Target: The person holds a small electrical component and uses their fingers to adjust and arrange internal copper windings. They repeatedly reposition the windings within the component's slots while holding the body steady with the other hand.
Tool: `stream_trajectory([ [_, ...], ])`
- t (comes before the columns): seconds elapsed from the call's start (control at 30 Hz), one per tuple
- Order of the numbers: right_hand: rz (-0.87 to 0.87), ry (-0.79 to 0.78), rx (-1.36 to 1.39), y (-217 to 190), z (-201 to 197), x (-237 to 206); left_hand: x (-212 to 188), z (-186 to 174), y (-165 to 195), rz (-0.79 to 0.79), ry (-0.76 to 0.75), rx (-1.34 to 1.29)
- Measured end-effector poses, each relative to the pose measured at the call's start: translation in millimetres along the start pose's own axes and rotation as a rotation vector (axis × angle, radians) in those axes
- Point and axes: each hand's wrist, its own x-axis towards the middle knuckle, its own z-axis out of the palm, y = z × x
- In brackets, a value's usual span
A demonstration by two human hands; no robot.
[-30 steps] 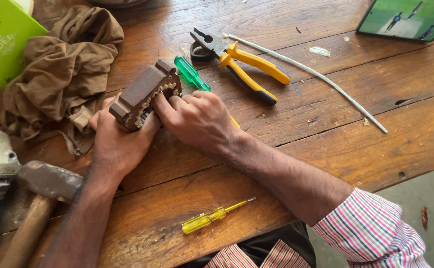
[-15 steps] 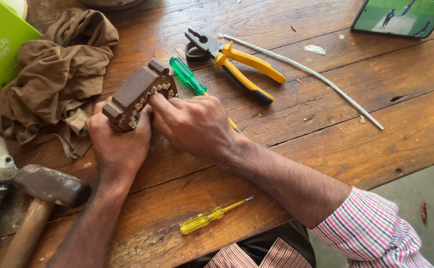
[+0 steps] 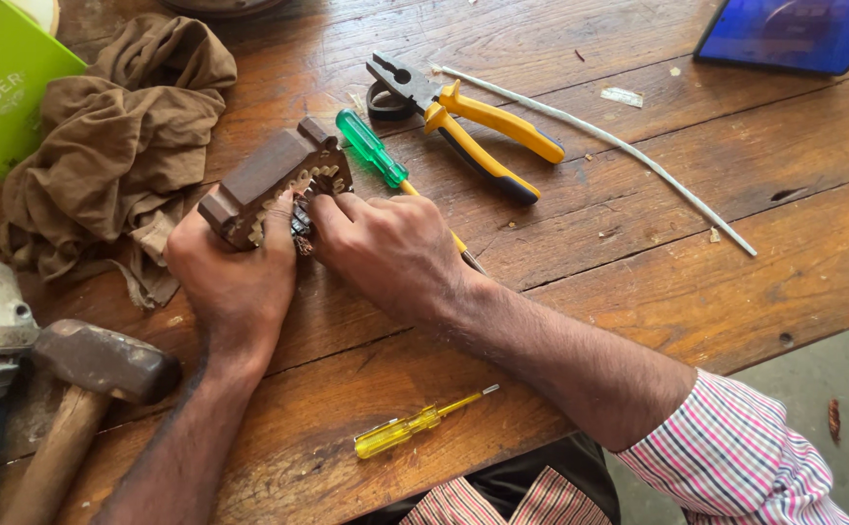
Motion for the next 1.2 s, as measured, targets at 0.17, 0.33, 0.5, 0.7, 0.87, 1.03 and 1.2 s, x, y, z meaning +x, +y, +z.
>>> stream_trajectory([
  [0.17,0.000,0.030,-0.033,1,1,0,1,1,-2,0.009,-0.019,-0.090],
  [0.33,0.061,0.012,0.015,1,0,1,5,-3,-4,0.012,-0.092,-0.234],
  [0.5,0.090,-0.016,0.063,3,-3,2,14,-14,-11,0.017,-0.309,-0.214],
  [0.7,0.086,-0.029,0.044,5,-7,1,13,-21,-10,0.137,-0.350,-0.022],
  [0.87,0.055,0.009,0.076,7,-8,0,13,-23,-6,0.096,-0.358,0.021],
  [1.03,0.085,-0.040,0.073,7,-6,-1,9,-18,-10,0.034,-0.331,0.049],
  [1.2,0.147,-0.133,0.117,9,-5,0,7,-16,-18,0.093,-0.298,0.213],
])
